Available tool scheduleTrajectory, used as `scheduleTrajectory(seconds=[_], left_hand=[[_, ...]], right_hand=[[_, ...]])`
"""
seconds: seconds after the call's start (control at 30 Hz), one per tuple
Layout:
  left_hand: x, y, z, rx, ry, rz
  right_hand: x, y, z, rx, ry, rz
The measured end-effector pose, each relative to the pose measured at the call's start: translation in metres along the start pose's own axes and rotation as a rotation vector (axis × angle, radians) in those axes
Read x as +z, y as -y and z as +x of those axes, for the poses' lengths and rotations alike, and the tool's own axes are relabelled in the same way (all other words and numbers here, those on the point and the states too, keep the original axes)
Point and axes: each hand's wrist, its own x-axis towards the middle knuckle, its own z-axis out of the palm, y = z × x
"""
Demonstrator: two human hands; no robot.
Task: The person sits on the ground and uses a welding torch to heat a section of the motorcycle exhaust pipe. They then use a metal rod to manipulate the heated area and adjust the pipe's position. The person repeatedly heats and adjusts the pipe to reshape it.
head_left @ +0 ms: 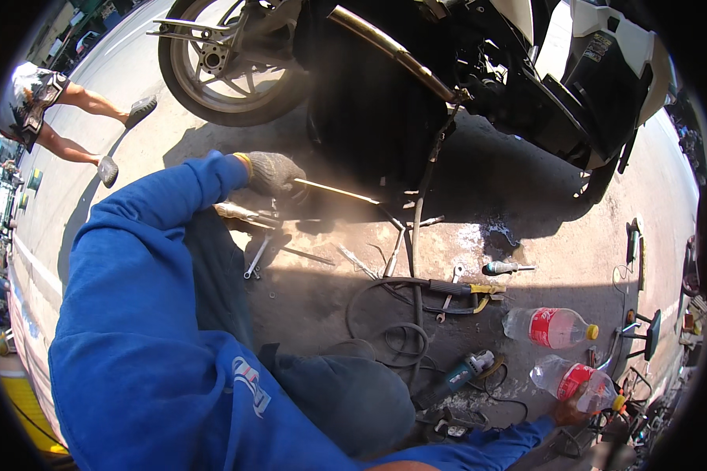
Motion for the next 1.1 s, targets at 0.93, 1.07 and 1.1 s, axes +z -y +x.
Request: scheduleTrajectory(seconds=[0.93,1.07,1.1], left_hand=[[0.020,-0.099,-0.199,0.822,-0.361,-0.841],[0.015,-0.090,-0.213,0.808,-0.293,-0.929],[0.013,-0.086,-0.217,0.844,-0.306,-0.949]], right_hand=[[0.274,0.693,-0.141,0.293,1.683,-0.276],[0.277,0.690,-0.144,0.373,1.622,-0.359],[0.279,0.689,-0.145,0.381,1.566,-0.380]])
